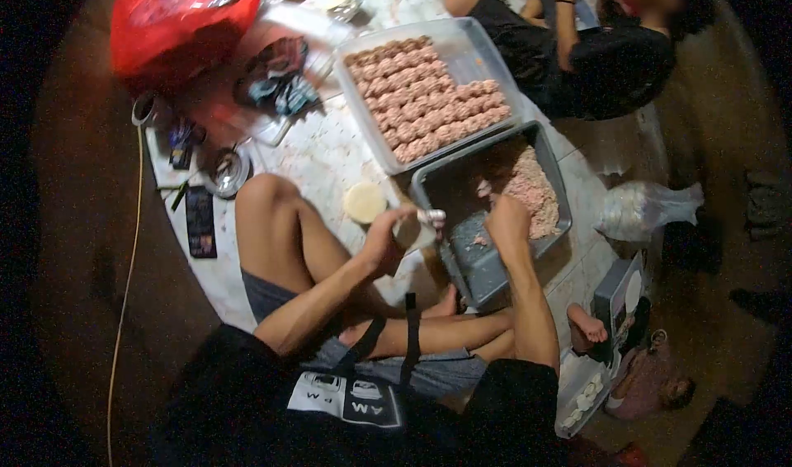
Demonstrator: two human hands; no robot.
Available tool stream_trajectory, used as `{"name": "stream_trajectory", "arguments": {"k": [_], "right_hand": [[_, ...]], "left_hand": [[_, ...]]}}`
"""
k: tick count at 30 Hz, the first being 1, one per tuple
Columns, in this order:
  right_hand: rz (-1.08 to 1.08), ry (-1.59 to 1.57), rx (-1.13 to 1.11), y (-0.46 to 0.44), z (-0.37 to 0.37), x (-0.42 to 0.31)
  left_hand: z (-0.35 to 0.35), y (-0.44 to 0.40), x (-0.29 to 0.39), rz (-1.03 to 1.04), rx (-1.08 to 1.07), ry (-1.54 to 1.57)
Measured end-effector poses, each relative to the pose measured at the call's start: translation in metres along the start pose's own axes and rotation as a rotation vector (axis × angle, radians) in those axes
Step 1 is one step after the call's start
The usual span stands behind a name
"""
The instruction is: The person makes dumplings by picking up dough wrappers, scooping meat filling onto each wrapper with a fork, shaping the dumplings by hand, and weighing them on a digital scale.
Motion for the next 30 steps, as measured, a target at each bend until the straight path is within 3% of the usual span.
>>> {"name": "stream_trajectory", "arguments": {"k": [3,6,8,10,11,12,14,16,18,20,25,28,30], "right_hand": [[0.007,-0.200,0.068,0.034,-0.058,-0.029],[0.040,-0.478,0.021,0.081,-0.103,-0.062],[0.085,-0.710,-0.057,0.105,-0.118,-0.090],[-0.039,-0.784,-0.025,0.120,-0.110,-0.117],[-0.142,-0.768,0.039,0.121,-0.096,-0.130],[-0.215,-0.711,0.091,0.120,-0.082,-0.142],[-0.248,-0.654,0.108,0.116,-0.070,-0.146],[-0.167,-0.413,0.092,0.118,-0.078,-0.132],[-0.031,-0.284,0.122,0.123,-0.090,-0.106],[0.071,-0.261,0.207,0.102,-0.107,-0.071],[0.196,0.067,0.143,-0.013,-0.004,0.050],[0.186,0.130,0.105,-0.047,0.072,0.048],[0.183,0.153,0.069,-0.035,0.043,0.013]], "left_hand": [[-0.011,0.015,0.041,0.214,0.102,-0.164],[-0.008,0.021,0.051,0.282,0.212,-0.312],[0.002,0.022,0.048,0.262,0.130,-0.288],[0.010,0.023,0.039,0.223,0.010,-0.349],[0.017,0.023,0.034,0.178,-0.087,-0.234],[0.038,0.033,0.037,0.170,-0.040,-0.328],[0.012,0.022,0.031,0.185,0.043,-0.486],[-0.009,0.026,0.039,0.255,0.173,-0.627],[-0.026,0.029,0.053,0.188,0.326,-0.561],[0.002,0.031,0.063,0.249,0.400,-0.383],[-0.015,0.022,0.040,0.042,0.281,-0.105],[-0.005,0.026,0.042,-0.054,0.232,-0.024],[-0.014,0.021,0.049,-0.034,0.227,-0.045]]}}
Point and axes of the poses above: each hand's wrist, its own y-axis away from the middle knuckle, its own z-axis out of the palm, x = y × z, the point moved 3 cm from there along -y, towards the middle knuckle, and after that the axes turned 5 degrees about -x, right-handed, at the moved point
